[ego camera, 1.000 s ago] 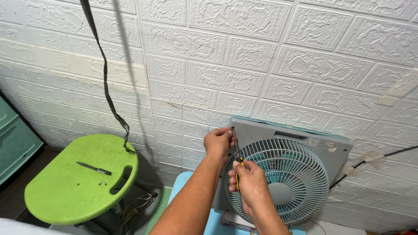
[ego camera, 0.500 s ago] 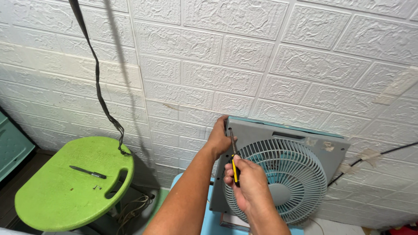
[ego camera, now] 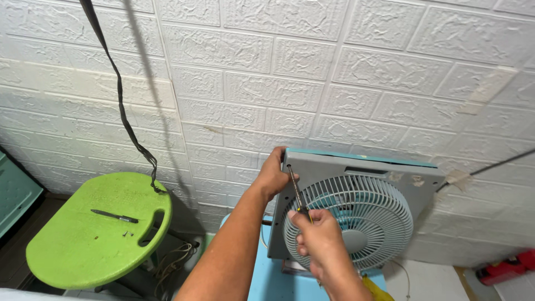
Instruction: The person uses a screwdriver to unscrew the rear casing of a box fan resting on a small table, working around the fan's edges and removing screws. They reposition the fan and continue unscrewing to open its housing.
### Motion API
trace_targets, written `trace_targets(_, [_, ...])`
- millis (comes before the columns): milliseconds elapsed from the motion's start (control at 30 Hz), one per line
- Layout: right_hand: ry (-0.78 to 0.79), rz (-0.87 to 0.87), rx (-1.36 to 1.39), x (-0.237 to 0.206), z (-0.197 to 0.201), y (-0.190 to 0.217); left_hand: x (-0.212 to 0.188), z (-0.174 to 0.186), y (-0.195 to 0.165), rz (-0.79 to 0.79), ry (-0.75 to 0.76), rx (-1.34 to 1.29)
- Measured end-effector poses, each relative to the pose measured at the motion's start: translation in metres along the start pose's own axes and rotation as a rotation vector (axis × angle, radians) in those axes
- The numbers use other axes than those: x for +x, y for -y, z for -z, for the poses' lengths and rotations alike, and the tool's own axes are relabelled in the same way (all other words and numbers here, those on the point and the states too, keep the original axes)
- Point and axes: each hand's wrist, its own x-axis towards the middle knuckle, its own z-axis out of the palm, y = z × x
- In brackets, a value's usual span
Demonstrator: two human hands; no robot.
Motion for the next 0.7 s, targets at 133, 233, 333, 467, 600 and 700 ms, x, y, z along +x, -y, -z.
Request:
trace_targets(133, [-0.088, 0.074, -0.171, -0.012, -0.002, -0.018, -0.019, 0.001, -0.013, -0.013, -0.011, 0.172])
trace_targets(233, [-0.041, -0.024, 0.037, -0.017, -0.010, -0.031, -0.028, 0.001, -0.021, -0.043, -0.024, 0.213])
trace_targets(333, [0.143, -0.173, 0.437, -0.018, -0.009, -0.045, -0.034, -0.001, -0.024, -0.090, -0.037, 0.215])
trace_targets(467, [0.386, -0.297, 0.749, -0.009, 0.012, -0.059, -0.037, -0.001, -0.021, -0.056, -0.027, 0.266])
trace_targets(600, [0.421, -0.286, 0.712, -0.001, 0.023, -0.064, -0.038, 0.003, -0.017, -0.060, 0.017, 0.271])
trace_targets(700, [0.385, -0.204, 0.599, -0.007, 0.022, -0.061, -0.035, 0.013, -0.019, -0.312, 0.158, 0.106])
